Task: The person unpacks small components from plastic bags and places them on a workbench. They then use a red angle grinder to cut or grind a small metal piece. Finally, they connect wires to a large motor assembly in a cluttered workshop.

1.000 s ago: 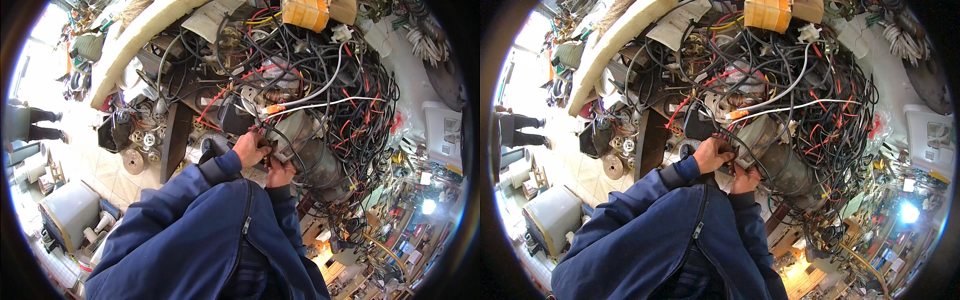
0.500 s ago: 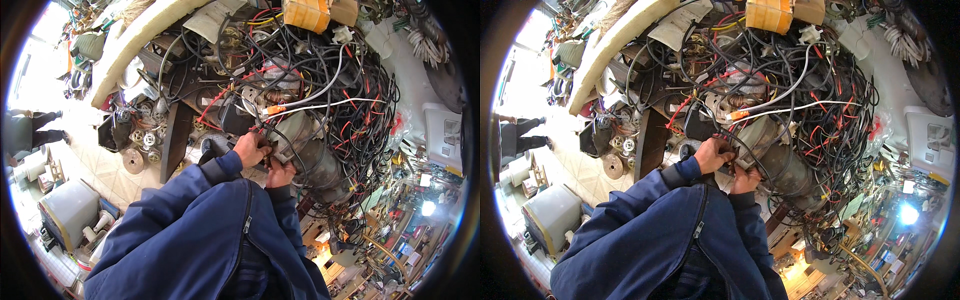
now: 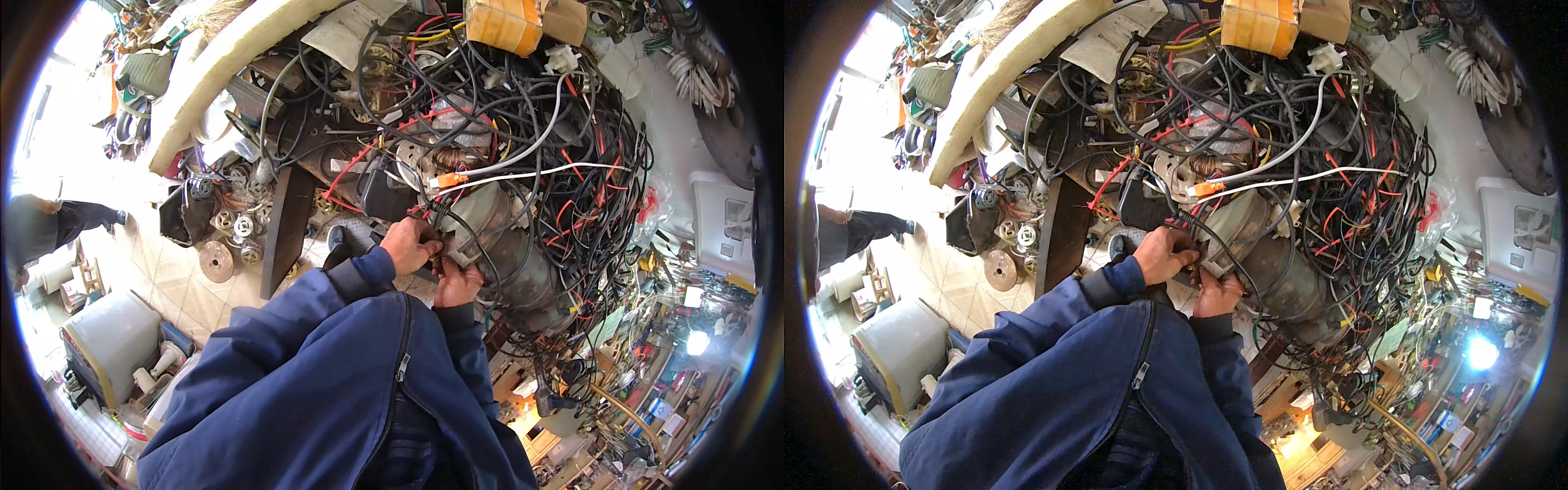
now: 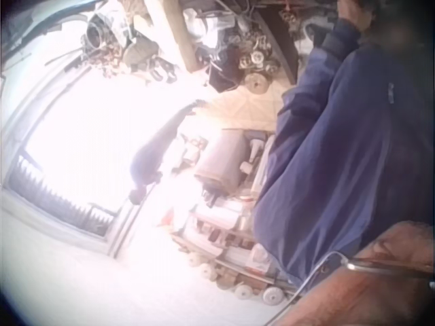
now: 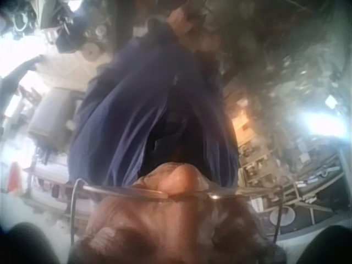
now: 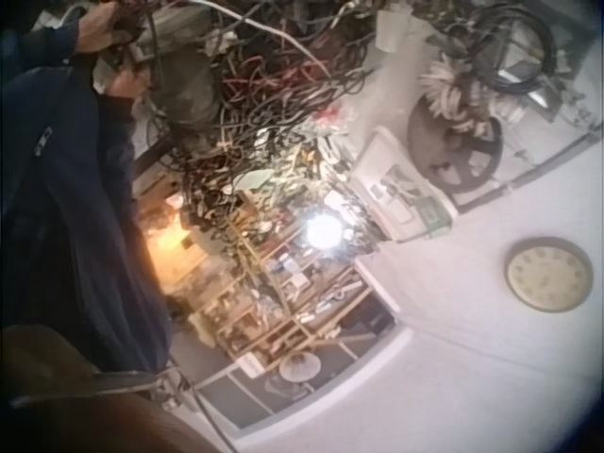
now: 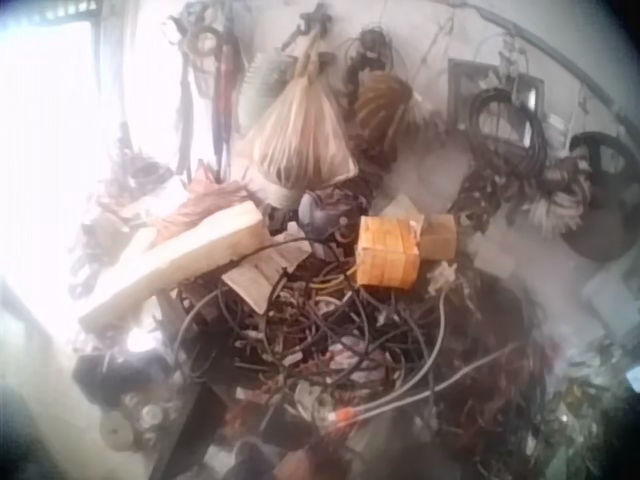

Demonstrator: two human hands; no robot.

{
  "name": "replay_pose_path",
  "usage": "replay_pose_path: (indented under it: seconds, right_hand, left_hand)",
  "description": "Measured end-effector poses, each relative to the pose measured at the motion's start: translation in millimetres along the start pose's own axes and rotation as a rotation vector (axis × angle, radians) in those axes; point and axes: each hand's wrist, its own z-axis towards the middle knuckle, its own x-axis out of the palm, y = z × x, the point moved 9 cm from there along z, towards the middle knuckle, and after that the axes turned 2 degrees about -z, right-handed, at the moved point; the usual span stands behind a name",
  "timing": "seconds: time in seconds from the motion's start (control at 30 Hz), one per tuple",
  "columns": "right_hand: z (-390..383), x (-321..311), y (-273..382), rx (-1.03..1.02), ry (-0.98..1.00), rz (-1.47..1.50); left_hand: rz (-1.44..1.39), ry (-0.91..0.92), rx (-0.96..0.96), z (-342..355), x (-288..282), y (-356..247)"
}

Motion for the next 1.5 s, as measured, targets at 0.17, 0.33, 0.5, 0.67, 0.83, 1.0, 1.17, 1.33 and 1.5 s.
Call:
replay_pose_path:
  seconds: [0.17,0.33,0.5,0.67,0.83,1.0,1.17,1.33,1.5]
  right_hand:
    - [0.0,-4.1,-2.8,0.025,-0.039,0.016]
    - [-0.1,-1.9,-1.7,0.018,-0.008,0.033]
    - [2.0,-5.0,-5.6,0.024,0.023,0.022]
    - [-0.3,-3.2,-2.3,0.049,0.01,0.05]
    - [-0.4,-1.0,0.9,0.024,-0.019,0.062]
    - [-0.8,-3.9,-1.4,0.036,-0.015,0.039]
    - [2.4,-5.1,-5.0,0.02,0.005,0.054]
    - [0.2,1.2,2.8,0.002,-0.011,0.056]
    - [0.5,-5.2,-2.4,0.029,-0.019,0.031]
  left_hand:
    - [-0.05,0.009,0.042,-1.7,1.4,-4.3]
    - [-0.028,-0.005,0.033,-1.2,0.9,-4.2]
    - [0.027,-0.02,0.028,3.4,0.6,0.4]
    - [-0.076,-0.015,0.035,-4.5,-0.8,-13.0]
    - [-0.033,-0.024,0.016,2.0,2.0,1.9]
    - [-0.029,-0.039,0.042,2.1,2.4,-0.5]
    - [-0.023,-0.028,0.082,-3.7,-1.2,-15.4]
    - [-0.009,-0.03,0.06,2.9,2.2,-0.7]
    - [-0.007,-0.023,0.11,-2.9,0.2,-14.6]
